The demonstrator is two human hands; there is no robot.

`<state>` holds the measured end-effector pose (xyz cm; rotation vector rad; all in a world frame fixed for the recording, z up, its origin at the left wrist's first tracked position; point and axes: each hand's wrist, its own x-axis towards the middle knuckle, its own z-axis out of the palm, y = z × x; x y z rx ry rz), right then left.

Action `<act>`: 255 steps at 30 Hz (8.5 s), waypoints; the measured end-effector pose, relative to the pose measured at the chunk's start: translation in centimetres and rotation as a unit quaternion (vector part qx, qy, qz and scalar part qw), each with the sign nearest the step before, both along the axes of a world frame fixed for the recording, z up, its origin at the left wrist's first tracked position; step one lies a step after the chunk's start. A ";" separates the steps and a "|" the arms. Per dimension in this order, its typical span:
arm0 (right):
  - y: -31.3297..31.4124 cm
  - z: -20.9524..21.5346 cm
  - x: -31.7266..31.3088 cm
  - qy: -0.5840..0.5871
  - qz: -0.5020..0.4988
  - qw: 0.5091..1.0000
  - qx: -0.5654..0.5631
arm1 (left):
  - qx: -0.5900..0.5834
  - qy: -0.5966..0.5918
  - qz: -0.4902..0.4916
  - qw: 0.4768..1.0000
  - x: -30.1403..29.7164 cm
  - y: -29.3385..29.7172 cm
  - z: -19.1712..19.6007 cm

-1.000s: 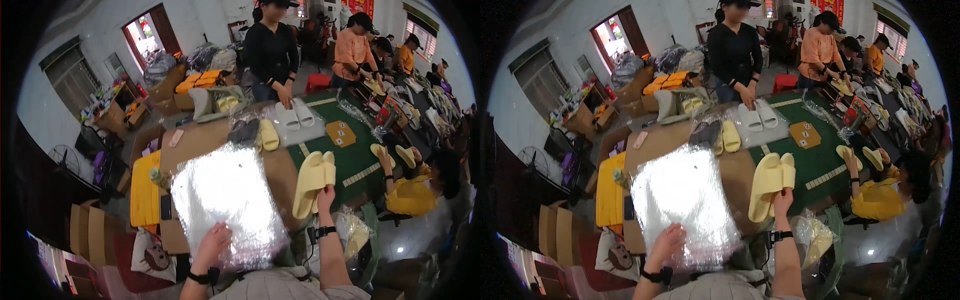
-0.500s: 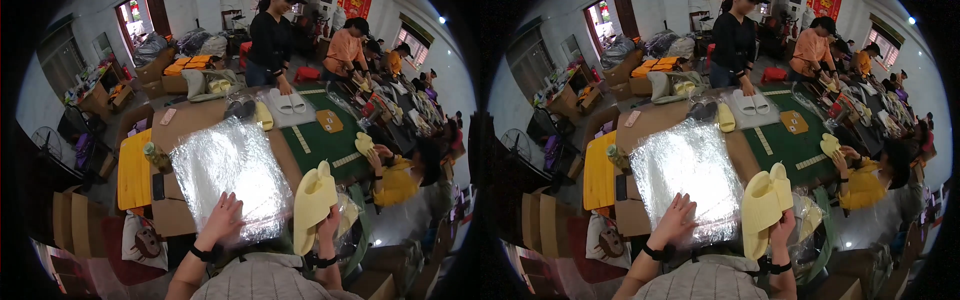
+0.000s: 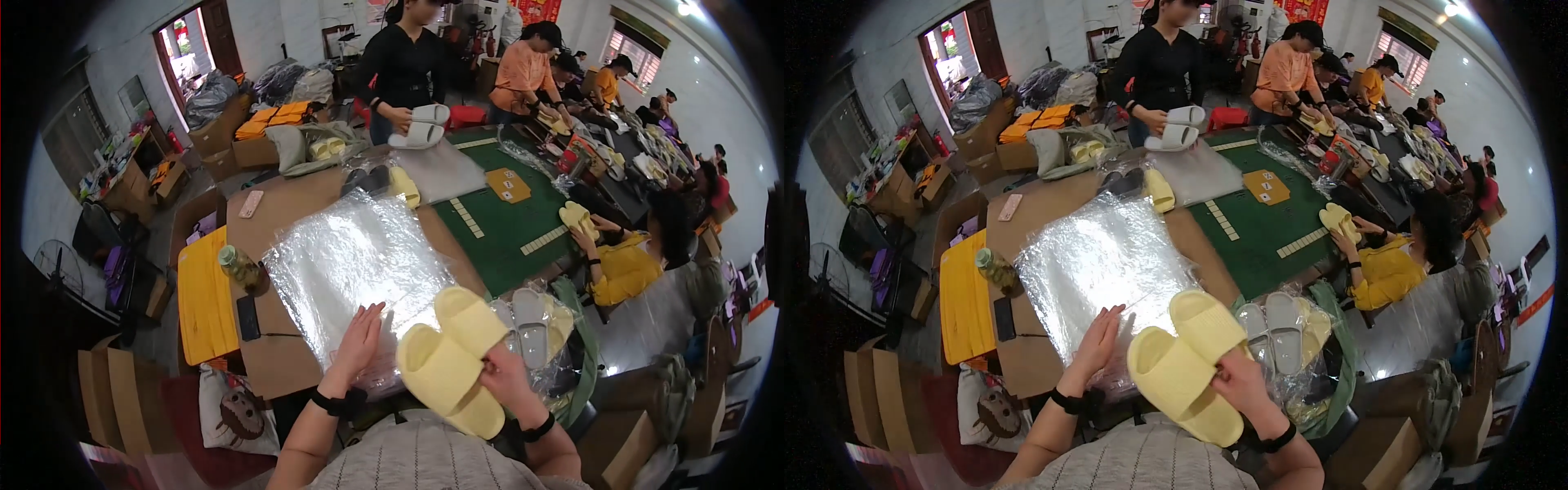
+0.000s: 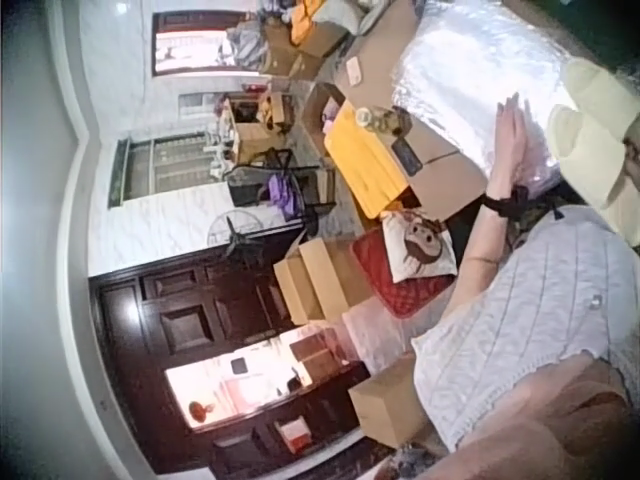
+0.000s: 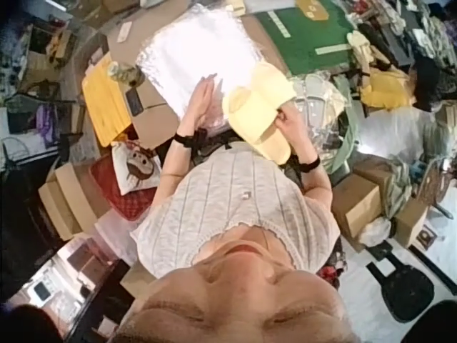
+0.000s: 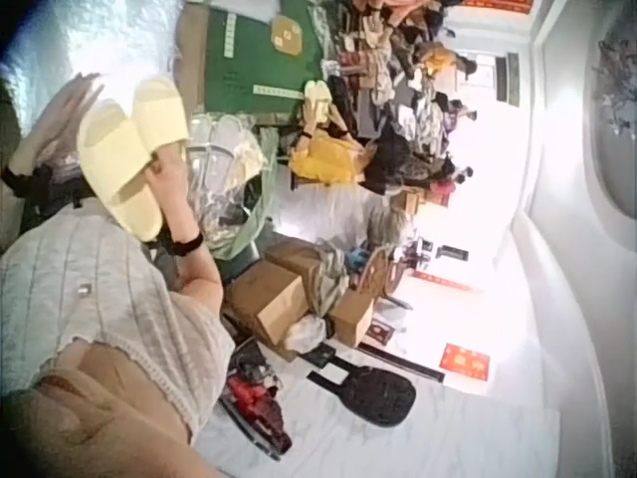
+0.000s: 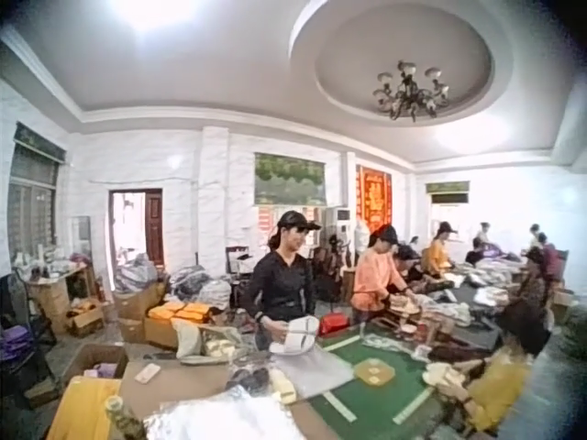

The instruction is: Packaging sandals into plastic bags and placing them into a larger transport sack in a manufacturing facility.

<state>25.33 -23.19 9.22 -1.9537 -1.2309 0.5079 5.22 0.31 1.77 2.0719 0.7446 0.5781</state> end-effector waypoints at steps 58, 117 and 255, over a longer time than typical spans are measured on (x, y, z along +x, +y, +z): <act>8.9 -4.7 -5.2 -0.202 0.230 0.952 -0.011 | 0.073 0.022 0.093 0.993 -9.7 -3.4 7.9; 13.5 -8.5 -1.4 -0.276 0.059 0.959 -0.011 | 0.293 0.214 0.106 0.926 -3.3 -1.3 -0.5; 21.4 -8.9 -4.0 -0.192 -0.013 0.973 0.126 | 0.253 0.171 0.118 0.945 -3.7 -1.8 -2.3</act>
